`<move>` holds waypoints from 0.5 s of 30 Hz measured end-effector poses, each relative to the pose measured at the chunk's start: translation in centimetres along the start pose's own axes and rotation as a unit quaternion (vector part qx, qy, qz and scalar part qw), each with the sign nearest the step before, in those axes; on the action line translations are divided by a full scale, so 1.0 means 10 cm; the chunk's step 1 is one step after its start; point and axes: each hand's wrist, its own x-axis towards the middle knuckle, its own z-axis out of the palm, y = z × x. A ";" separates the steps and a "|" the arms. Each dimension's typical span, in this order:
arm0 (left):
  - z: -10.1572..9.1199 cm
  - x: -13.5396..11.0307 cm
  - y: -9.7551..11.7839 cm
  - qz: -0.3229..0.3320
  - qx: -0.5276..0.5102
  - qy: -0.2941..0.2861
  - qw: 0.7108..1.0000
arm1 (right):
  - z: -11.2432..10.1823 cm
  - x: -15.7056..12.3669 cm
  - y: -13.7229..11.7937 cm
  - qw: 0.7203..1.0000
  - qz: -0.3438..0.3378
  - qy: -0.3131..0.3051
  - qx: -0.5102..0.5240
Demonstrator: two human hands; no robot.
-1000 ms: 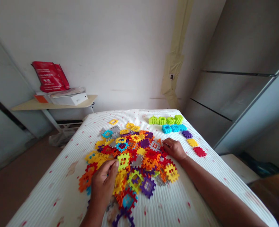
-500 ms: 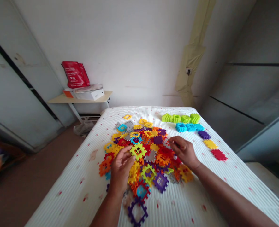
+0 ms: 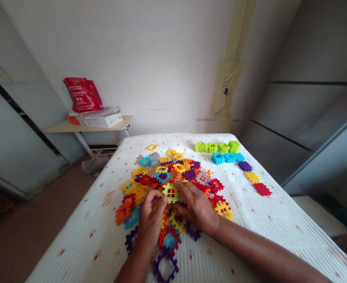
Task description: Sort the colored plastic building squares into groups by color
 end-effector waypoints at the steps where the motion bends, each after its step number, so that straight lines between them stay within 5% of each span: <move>1: 0.00 0.00 0.00 0.003 0.003 -0.006 1.000 | -0.01 0.00 0.00 1.000 -0.003 -0.001 -0.003; 10: -0.11 0.06 -0.05 -0.043 -0.004 -0.002 0.999 | -0.17 0.03 -0.02 0.998 -0.052 -0.041 -0.021; 15: -0.09 0.07 -0.07 -0.049 0.012 0.000 0.999 | -0.22 0.00 -0.06 0.998 -0.011 -0.051 -0.047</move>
